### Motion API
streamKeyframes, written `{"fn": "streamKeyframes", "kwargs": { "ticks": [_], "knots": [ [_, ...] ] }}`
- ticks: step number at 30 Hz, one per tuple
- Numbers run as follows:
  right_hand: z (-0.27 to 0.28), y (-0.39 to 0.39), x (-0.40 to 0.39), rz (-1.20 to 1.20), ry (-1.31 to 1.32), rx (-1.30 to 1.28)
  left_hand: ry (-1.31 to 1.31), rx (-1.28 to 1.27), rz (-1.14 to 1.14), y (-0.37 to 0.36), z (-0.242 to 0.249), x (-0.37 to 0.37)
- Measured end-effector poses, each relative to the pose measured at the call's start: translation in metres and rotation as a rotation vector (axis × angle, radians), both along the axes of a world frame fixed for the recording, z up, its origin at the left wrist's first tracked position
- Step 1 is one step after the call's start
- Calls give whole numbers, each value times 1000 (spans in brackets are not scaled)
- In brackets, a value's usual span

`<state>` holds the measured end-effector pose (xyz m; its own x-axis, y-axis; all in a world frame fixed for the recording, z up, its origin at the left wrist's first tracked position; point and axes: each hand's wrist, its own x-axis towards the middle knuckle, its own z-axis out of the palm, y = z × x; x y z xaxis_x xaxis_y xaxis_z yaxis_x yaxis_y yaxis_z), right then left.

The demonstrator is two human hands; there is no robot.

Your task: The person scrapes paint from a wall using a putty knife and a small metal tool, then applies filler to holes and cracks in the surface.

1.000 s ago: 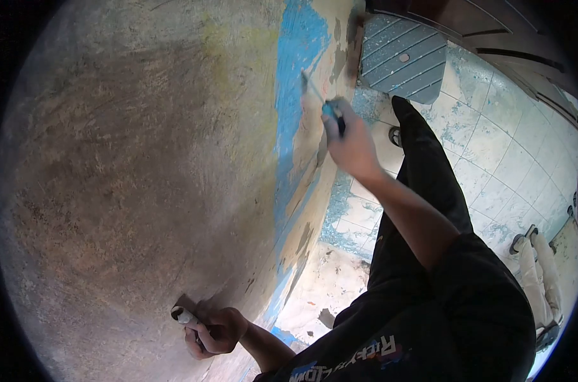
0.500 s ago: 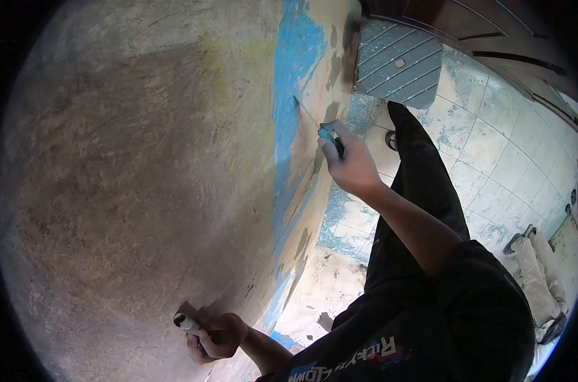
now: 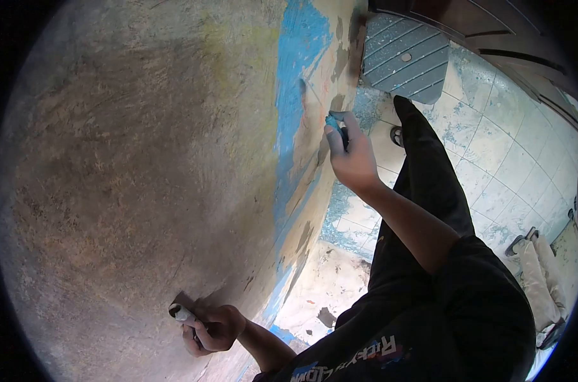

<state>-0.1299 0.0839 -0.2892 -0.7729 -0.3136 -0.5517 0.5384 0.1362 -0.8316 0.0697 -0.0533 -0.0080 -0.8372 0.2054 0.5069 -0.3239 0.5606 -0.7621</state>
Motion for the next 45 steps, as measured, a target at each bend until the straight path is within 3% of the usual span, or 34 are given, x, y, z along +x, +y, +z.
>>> {"fn": "streamKeyframes", "kwargs": {
  "ticks": [2, 9, 14, 25, 31, 37, 41, 45],
  "knots": [
    [-4, -1, 3, -78, 4, -57, 23, 16, -17, -2, -2, 0],
    [-12, -3, -22, 31, 32, -15, 16, 1, 19, 1, -1, -1],
    [-19, -6, -11, -49, 162, 16, 23, 5, 22, 3, -4, -5],
    [-20, -9, -26, 28, 138, 51, 11, 52, 1, 3, -3, -4],
    [-23, 1, -4, 35, 376, 25, 2, -2, 12, 2, -2, -5],
    [-27, -5, -33, 98, 172, 69, 30, 12, 10, 3, -4, -5],
    [-38, -6, 4, -12, 411, 52, 17, -12, 2, 2, -2, -6],
    [-40, -12, -32, 20, 358, 79, 14, 9, 12, 4, -2, -4]
  ]
}}
